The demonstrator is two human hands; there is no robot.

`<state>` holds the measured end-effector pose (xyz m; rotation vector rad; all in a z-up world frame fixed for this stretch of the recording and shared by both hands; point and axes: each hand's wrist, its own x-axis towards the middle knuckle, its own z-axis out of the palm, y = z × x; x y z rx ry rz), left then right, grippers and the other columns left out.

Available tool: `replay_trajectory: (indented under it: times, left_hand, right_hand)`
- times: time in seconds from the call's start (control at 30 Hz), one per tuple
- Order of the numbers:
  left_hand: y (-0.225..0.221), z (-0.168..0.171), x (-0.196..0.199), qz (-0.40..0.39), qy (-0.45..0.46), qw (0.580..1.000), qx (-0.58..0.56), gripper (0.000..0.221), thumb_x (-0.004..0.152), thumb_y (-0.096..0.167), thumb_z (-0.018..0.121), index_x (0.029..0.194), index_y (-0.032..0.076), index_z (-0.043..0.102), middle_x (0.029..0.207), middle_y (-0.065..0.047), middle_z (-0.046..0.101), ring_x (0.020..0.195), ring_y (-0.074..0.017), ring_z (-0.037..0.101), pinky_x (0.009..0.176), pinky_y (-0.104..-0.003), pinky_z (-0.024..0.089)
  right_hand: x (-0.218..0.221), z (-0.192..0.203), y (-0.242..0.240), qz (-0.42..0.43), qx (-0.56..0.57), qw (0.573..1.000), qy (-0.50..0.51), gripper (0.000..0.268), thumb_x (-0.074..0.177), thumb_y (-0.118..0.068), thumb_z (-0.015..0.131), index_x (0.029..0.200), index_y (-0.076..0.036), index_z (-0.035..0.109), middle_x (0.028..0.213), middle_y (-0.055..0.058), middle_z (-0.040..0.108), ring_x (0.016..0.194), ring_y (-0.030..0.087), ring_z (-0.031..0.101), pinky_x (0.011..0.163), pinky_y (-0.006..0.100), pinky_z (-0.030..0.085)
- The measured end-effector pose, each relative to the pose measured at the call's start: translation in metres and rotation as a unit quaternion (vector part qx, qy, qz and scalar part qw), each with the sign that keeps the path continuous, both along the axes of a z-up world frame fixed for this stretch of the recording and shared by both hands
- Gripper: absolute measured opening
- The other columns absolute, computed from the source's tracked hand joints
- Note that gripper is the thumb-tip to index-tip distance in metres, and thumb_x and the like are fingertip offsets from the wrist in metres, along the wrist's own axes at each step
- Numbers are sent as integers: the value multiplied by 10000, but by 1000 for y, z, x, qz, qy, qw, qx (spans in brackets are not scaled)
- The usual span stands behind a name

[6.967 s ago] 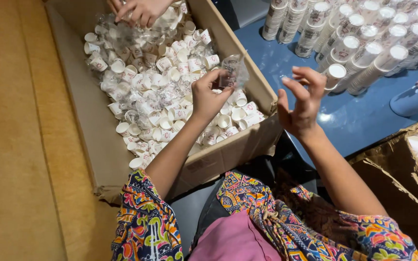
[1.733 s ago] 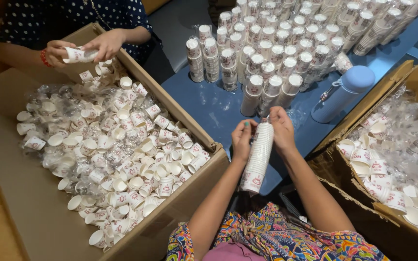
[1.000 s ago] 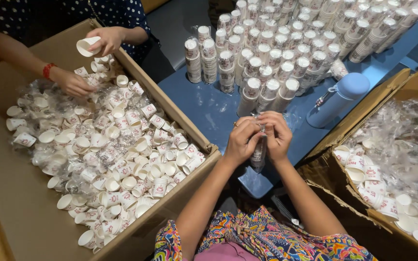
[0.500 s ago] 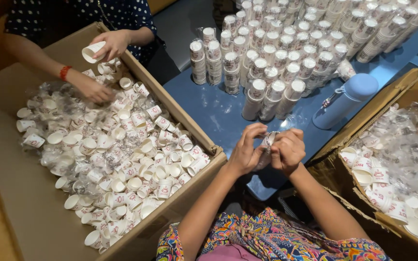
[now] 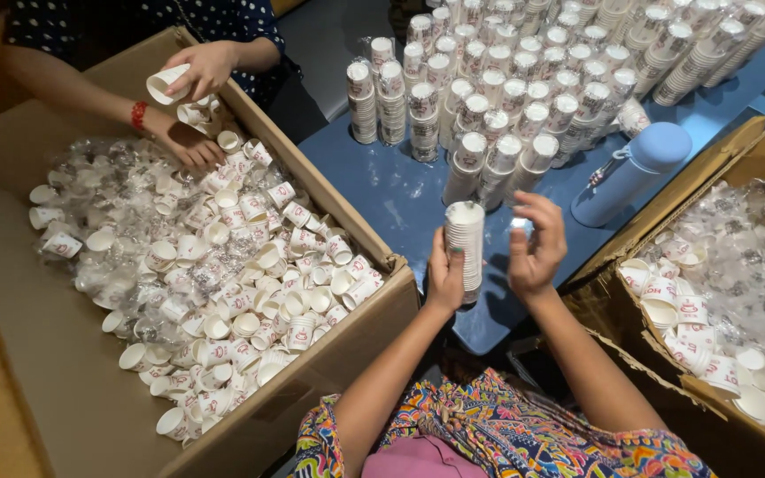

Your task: Packing stacks of paper cups into cardboard boxes.

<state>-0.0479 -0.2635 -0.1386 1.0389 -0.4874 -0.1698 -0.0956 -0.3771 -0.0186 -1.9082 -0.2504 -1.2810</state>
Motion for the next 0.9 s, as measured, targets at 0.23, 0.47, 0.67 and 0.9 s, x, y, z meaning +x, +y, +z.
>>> replay_trajectory:
  times: [0.23,0.47,0.67,0.9]
  left_hand:
    - [-6,36,13,73,145,970,-183,639,1010,421,453,1502,205,108,1294,-113,566,1166,-247,629,969,-413,549]
    - [1,48,-5,76,-48,991,-96,734,975,51,726,1509,78,224,1437,-163,498,1362,-257,511,1173,-420,440]
    - [14,72,-4,92,-129,987,36,541,890,27,748,1358,70,481,1299,-149,633,1251,-258,611,1103,-393,481]
    - [0,39,-13,135,-123,969,168,191,946,135,700,1112,55,651,1360,-142,605,1239,-287,613,1082,-389,468]
  right_hand:
    - [-12,-66,-15,226,226,914,247,538,1003,-275,653,1437,-74,406,1415,112,504,1258,243,559,972,351,544]
    - [1,-109,-53,311,578,709,256,582,990,-205,712,1499,-139,438,1347,113,558,1142,236,567,895,372,494]
    - [4,-85,-56,273,619,721,151,513,969,-195,707,1407,-81,464,1313,116,582,1231,274,591,1098,490,486]
    - [1,-70,-26,209,531,798,196,604,852,-156,790,1331,-92,427,1253,139,635,1118,253,642,939,442,533]
